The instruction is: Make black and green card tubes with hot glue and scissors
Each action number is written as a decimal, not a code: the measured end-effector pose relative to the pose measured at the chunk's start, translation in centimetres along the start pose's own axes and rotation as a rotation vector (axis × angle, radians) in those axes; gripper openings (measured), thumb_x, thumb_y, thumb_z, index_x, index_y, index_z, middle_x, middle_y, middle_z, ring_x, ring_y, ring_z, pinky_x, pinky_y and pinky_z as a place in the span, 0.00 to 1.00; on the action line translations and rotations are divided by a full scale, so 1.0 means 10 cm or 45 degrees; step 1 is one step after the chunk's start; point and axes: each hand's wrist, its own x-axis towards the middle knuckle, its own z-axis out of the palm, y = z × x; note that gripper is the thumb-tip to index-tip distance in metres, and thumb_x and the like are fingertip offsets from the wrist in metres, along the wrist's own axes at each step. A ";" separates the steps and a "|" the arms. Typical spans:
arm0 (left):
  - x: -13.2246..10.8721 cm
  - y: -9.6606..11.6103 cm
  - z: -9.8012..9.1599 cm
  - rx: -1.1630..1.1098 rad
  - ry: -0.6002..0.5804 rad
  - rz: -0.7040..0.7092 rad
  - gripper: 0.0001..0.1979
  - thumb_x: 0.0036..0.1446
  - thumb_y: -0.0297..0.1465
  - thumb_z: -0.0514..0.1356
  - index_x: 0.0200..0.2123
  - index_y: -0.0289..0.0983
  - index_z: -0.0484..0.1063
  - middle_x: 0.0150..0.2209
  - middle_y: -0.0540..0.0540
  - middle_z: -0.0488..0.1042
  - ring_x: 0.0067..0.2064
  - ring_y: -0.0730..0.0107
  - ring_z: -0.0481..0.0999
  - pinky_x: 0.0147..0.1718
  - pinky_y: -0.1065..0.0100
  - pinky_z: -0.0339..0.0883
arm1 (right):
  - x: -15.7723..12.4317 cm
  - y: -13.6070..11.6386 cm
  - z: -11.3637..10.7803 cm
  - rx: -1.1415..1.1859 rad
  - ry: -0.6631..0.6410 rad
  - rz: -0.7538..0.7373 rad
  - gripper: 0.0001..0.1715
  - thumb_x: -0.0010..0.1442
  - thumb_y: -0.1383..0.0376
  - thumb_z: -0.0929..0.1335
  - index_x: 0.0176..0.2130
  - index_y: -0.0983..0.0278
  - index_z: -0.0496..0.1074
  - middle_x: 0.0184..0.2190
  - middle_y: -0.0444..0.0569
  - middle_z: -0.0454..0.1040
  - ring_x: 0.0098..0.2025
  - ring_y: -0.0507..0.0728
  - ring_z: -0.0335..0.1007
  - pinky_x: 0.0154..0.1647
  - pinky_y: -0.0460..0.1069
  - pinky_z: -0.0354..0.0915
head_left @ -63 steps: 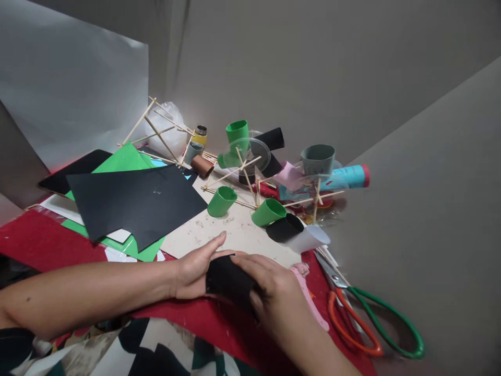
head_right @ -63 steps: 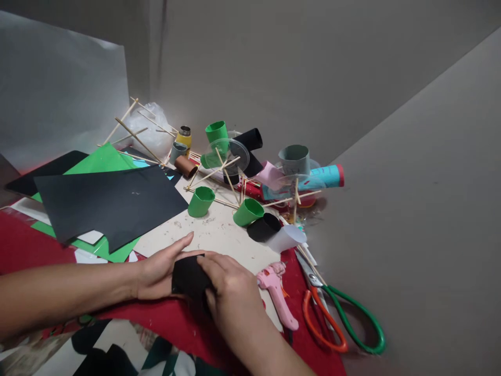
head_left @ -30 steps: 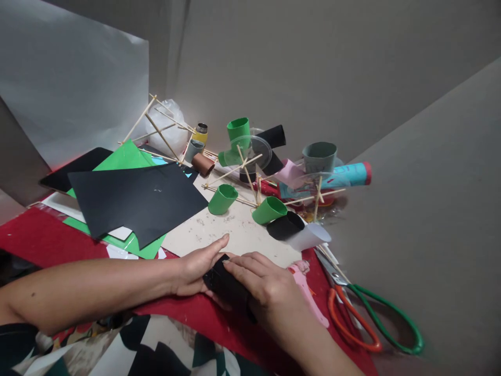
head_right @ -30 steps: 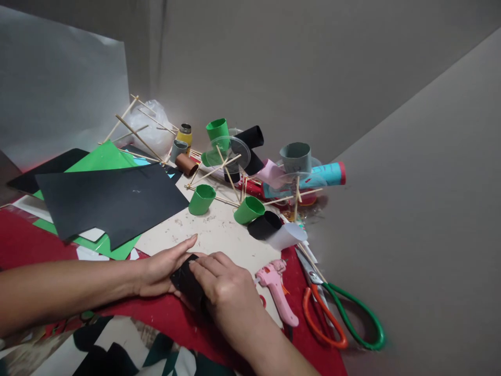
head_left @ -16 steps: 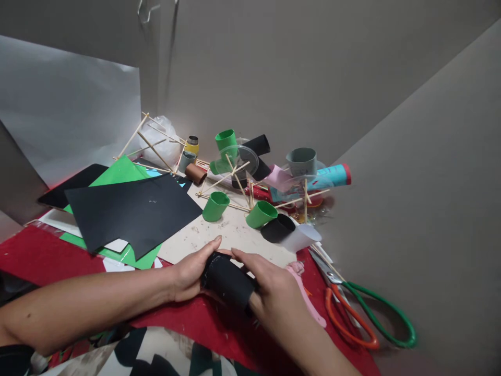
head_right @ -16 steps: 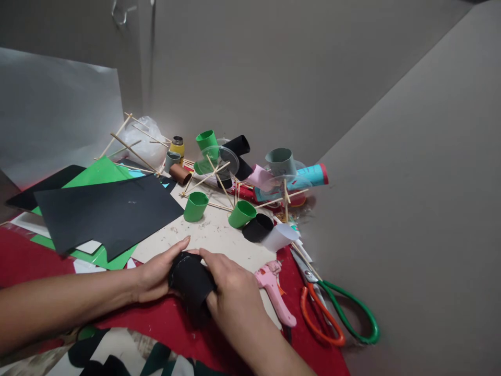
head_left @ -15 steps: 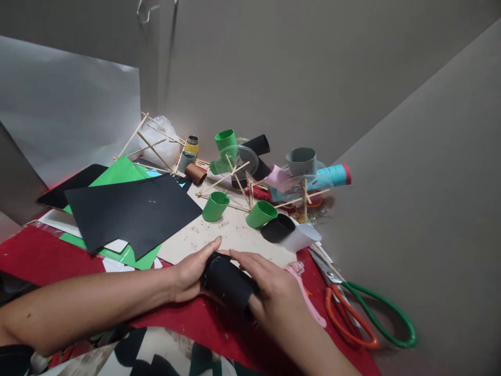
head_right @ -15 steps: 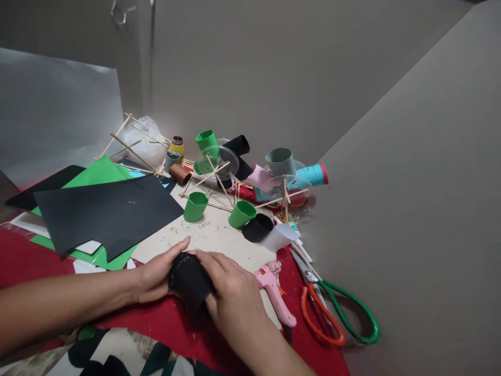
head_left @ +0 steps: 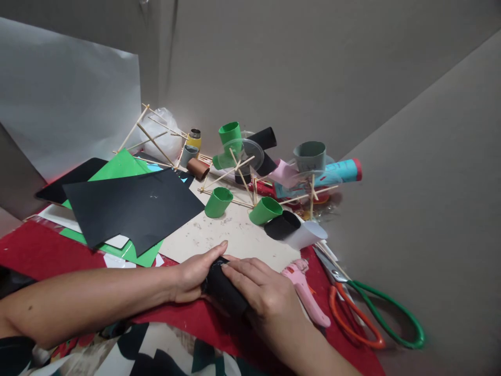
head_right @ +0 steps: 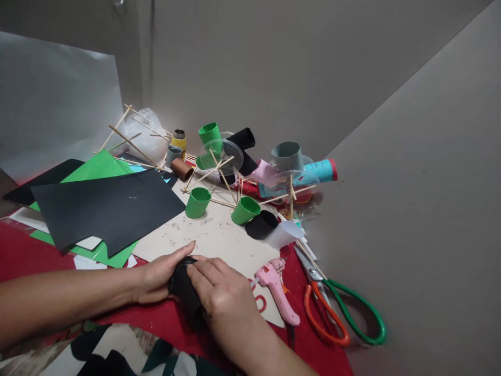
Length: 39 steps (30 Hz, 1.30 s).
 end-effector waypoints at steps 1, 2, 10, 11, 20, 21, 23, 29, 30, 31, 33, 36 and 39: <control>0.00 -0.01 0.00 0.005 0.022 -0.003 0.27 0.52 0.57 0.60 0.32 0.36 0.71 0.22 0.49 0.74 0.23 0.68 0.75 0.20 0.73 0.63 | -0.01 0.00 0.02 -0.003 0.003 0.003 0.23 0.60 0.82 0.59 0.46 0.69 0.76 0.41 0.57 0.82 0.41 0.60 0.77 0.40 0.54 0.77; 0.01 -0.01 -0.01 0.010 0.041 -0.007 0.27 0.52 0.57 0.60 0.32 0.36 0.71 0.22 0.49 0.74 0.22 0.69 0.74 0.19 0.73 0.63 | -0.02 0.01 0.04 -0.006 0.011 0.006 0.23 0.59 0.82 0.59 0.46 0.69 0.76 0.41 0.57 0.82 0.41 0.60 0.77 0.40 0.54 0.77; -0.04 0.09 0.01 0.041 -0.021 -0.007 0.34 0.56 0.60 0.54 0.47 0.36 0.74 0.32 0.44 0.78 0.34 0.62 0.77 0.34 0.61 0.71 | -0.09 0.14 0.02 0.192 0.008 0.309 0.28 0.48 0.80 0.62 0.46 0.64 0.76 0.41 0.54 0.82 0.42 0.61 0.78 0.42 0.55 0.76; -0.06 0.12 0.03 0.033 0.002 0.037 0.33 0.57 0.59 0.53 0.51 0.38 0.73 0.35 0.44 0.79 0.36 0.61 0.77 0.36 0.61 0.71 | -0.09 0.16 0.00 0.201 0.001 0.393 0.28 0.48 0.80 0.61 0.45 0.63 0.76 0.39 0.53 0.82 0.41 0.60 0.79 0.41 0.54 0.76; -0.05 0.11 0.08 -0.019 0.115 0.151 0.24 0.61 0.50 0.56 0.42 0.36 0.76 0.30 0.46 0.78 0.30 0.66 0.75 0.29 0.67 0.70 | -0.06 0.10 -0.07 0.121 -0.062 0.473 0.34 0.47 0.78 0.61 0.53 0.67 0.73 0.46 0.56 0.80 0.46 0.63 0.79 0.45 0.58 0.76; -0.04 0.10 0.07 -0.026 0.114 0.145 0.23 0.61 0.50 0.57 0.40 0.35 0.76 0.28 0.47 0.77 0.29 0.67 0.75 0.29 0.68 0.69 | -0.07 0.09 -0.08 0.100 -0.036 0.410 0.35 0.47 0.78 0.61 0.53 0.68 0.73 0.48 0.57 0.79 0.47 0.63 0.78 0.45 0.58 0.76; -0.03 0.08 0.06 -0.043 0.103 0.126 0.23 0.61 0.50 0.57 0.39 0.36 0.76 0.27 0.48 0.76 0.28 0.69 0.74 0.28 0.70 0.68 | -0.08 0.07 -0.08 0.046 -0.006 0.303 0.34 0.47 0.79 0.61 0.52 0.68 0.74 0.49 0.58 0.79 0.47 0.64 0.77 0.45 0.58 0.76; -0.06 0.05 0.05 -0.031 -0.028 0.071 0.26 0.62 0.51 0.54 0.49 0.37 0.76 0.34 0.44 0.80 0.34 0.66 0.77 0.34 0.67 0.69 | -0.04 0.00 -0.04 -0.026 0.018 0.179 0.30 0.48 0.82 0.60 0.47 0.67 0.76 0.42 0.57 0.81 0.44 0.62 0.78 0.40 0.54 0.77; -0.06 0.05 0.05 -0.022 -0.036 0.066 0.27 0.62 0.52 0.54 0.51 0.37 0.75 0.35 0.44 0.80 0.34 0.65 0.77 0.34 0.67 0.69 | -0.03 0.00 -0.03 -0.017 0.030 0.176 0.30 0.49 0.83 0.60 0.47 0.66 0.76 0.41 0.56 0.81 0.44 0.61 0.78 0.41 0.54 0.77; -0.07 0.05 0.05 -0.017 -0.037 0.063 0.28 0.62 0.52 0.54 0.51 0.37 0.75 0.35 0.43 0.80 0.34 0.64 0.77 0.34 0.67 0.69 | -0.03 -0.01 -0.02 -0.006 0.039 0.175 0.30 0.50 0.83 0.60 0.46 0.66 0.76 0.41 0.56 0.82 0.44 0.60 0.78 0.41 0.53 0.77; -0.07 0.04 0.04 -0.014 -0.037 0.053 0.28 0.62 0.52 0.53 0.52 0.37 0.74 0.36 0.43 0.80 0.34 0.64 0.77 0.33 0.67 0.68 | -0.02 -0.01 0.00 0.014 0.054 0.168 0.27 0.52 0.82 0.60 0.46 0.67 0.76 0.41 0.56 0.82 0.43 0.60 0.79 0.41 0.53 0.77; -0.06 0.02 0.03 -0.028 -0.044 0.033 0.28 0.63 0.52 0.53 0.53 0.37 0.74 0.36 0.43 0.81 0.33 0.64 0.77 0.34 0.67 0.68 | -0.04 -0.01 0.04 0.024 0.066 0.160 0.24 0.54 0.81 0.60 0.44 0.70 0.77 0.39 0.59 0.82 0.42 0.61 0.79 0.40 0.54 0.78; -0.05 0.01 0.01 -0.045 -0.035 0.015 0.28 0.65 0.51 0.50 0.53 0.36 0.74 0.35 0.43 0.80 0.33 0.66 0.77 0.34 0.67 0.68 | -0.07 -0.01 0.09 0.021 0.063 0.175 0.26 0.53 0.82 0.60 0.45 0.70 0.77 0.39 0.59 0.82 0.41 0.61 0.79 0.40 0.54 0.78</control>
